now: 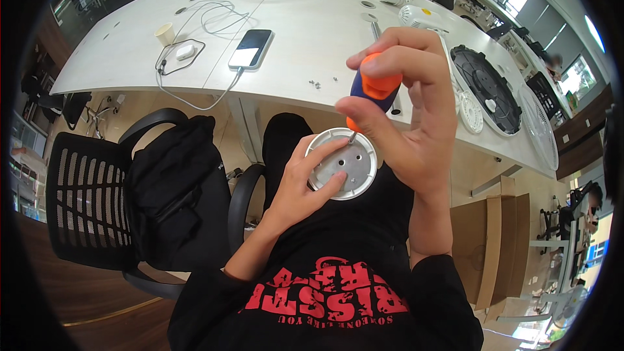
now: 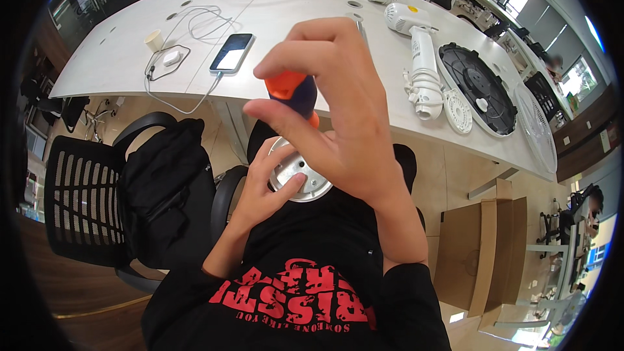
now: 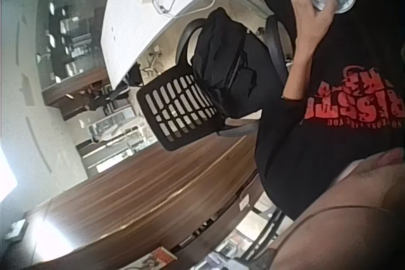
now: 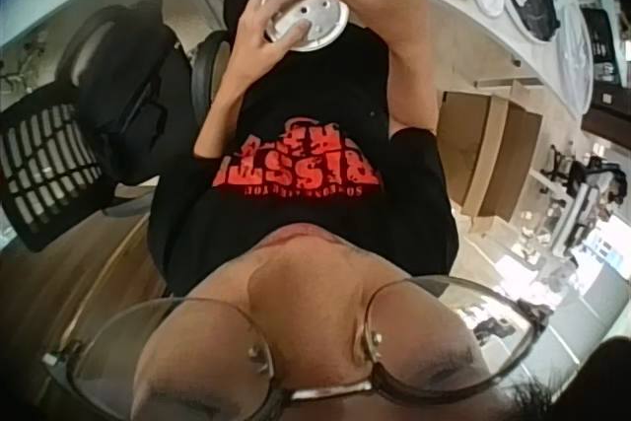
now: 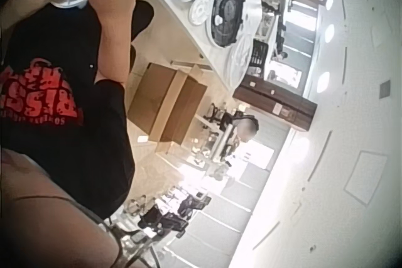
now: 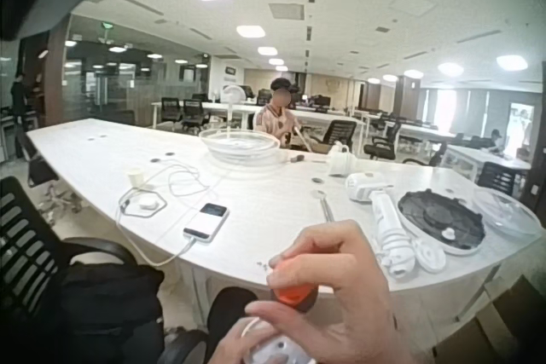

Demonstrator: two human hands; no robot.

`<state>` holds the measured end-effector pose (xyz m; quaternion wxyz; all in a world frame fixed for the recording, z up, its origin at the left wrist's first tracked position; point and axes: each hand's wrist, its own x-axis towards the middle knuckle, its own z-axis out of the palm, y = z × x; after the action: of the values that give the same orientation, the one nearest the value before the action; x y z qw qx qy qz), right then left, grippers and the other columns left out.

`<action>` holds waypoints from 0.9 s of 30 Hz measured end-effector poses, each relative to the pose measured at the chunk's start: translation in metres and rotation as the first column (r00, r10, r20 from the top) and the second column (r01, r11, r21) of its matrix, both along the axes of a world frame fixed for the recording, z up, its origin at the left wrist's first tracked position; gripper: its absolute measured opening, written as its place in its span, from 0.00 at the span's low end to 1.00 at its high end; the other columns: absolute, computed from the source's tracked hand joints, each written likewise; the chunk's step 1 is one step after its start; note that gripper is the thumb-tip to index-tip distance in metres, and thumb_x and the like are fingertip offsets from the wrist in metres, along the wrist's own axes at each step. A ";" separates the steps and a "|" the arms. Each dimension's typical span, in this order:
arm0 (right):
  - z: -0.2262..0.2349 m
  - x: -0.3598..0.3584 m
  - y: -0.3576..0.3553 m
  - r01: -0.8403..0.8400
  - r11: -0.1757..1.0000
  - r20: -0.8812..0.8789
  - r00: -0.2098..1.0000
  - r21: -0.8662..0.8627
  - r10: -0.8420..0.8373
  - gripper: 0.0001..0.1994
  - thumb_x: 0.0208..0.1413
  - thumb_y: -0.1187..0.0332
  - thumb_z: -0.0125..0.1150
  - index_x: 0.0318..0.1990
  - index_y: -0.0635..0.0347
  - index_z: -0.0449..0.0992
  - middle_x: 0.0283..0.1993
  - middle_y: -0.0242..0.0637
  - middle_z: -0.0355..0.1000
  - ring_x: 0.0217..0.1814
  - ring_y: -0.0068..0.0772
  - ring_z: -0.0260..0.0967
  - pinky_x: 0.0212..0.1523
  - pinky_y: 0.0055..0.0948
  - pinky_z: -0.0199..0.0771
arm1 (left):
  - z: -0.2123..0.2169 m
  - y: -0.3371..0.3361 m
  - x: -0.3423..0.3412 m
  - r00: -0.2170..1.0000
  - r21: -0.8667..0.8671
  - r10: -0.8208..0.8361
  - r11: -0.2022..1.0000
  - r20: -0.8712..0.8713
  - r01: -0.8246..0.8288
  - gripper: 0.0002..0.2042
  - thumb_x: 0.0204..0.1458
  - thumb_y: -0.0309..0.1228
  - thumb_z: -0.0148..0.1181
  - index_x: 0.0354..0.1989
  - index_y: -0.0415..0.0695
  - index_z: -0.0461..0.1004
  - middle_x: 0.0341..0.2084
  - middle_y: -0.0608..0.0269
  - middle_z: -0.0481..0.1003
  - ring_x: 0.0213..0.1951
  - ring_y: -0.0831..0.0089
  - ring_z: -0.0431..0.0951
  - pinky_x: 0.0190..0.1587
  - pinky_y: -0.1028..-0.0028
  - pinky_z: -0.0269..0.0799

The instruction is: The recorder is assembling the base and stand of an electric fan using a screwdriver.

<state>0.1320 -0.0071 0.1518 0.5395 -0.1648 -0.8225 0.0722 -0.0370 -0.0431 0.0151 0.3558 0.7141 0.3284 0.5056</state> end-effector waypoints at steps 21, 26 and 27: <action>0.010 -0.006 -0.013 0.164 0.982 -0.061 0.985 0.098 -0.159 0.16 0.46 0.74 0.74 0.44 0.58 0.80 0.43 0.39 0.68 0.41 0.32 0.71 0.40 0.28 0.74 | 0.001 -0.002 -0.001 1.000 0.000 -0.016 1.000 -0.001 0.016 0.26 0.49 0.28 0.65 0.61 0.46 0.74 0.54 0.48 0.70 0.55 0.55 0.74 0.58 0.63 0.69; 0.004 -0.010 -0.014 0.104 0.994 -0.006 0.995 0.034 -0.104 0.17 0.49 0.74 0.73 0.46 0.58 0.75 0.50 0.42 0.65 0.50 0.37 0.72 0.50 0.33 0.74 | -0.001 -0.001 -0.003 1.000 -0.005 -0.004 1.000 -0.006 0.004 0.26 0.50 0.28 0.66 0.61 0.45 0.73 0.54 0.48 0.70 0.55 0.55 0.74 0.57 0.63 0.69; 0.001 -0.013 -0.014 0.078 0.997 -0.077 0.994 0.012 -0.077 0.18 0.48 0.75 0.74 0.46 0.57 0.75 0.50 0.42 0.65 0.49 0.37 0.72 0.50 0.32 0.74 | 0.000 -0.002 -0.003 1.000 -0.001 -0.011 1.000 -0.013 0.011 0.26 0.50 0.28 0.66 0.61 0.45 0.73 0.54 0.48 0.70 0.54 0.55 0.74 0.58 0.63 0.69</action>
<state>0.1190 -0.0214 0.1528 0.5740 -0.1898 -0.7949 0.0513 -0.0403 -0.0452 0.0146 0.3567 0.7189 0.3269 0.4990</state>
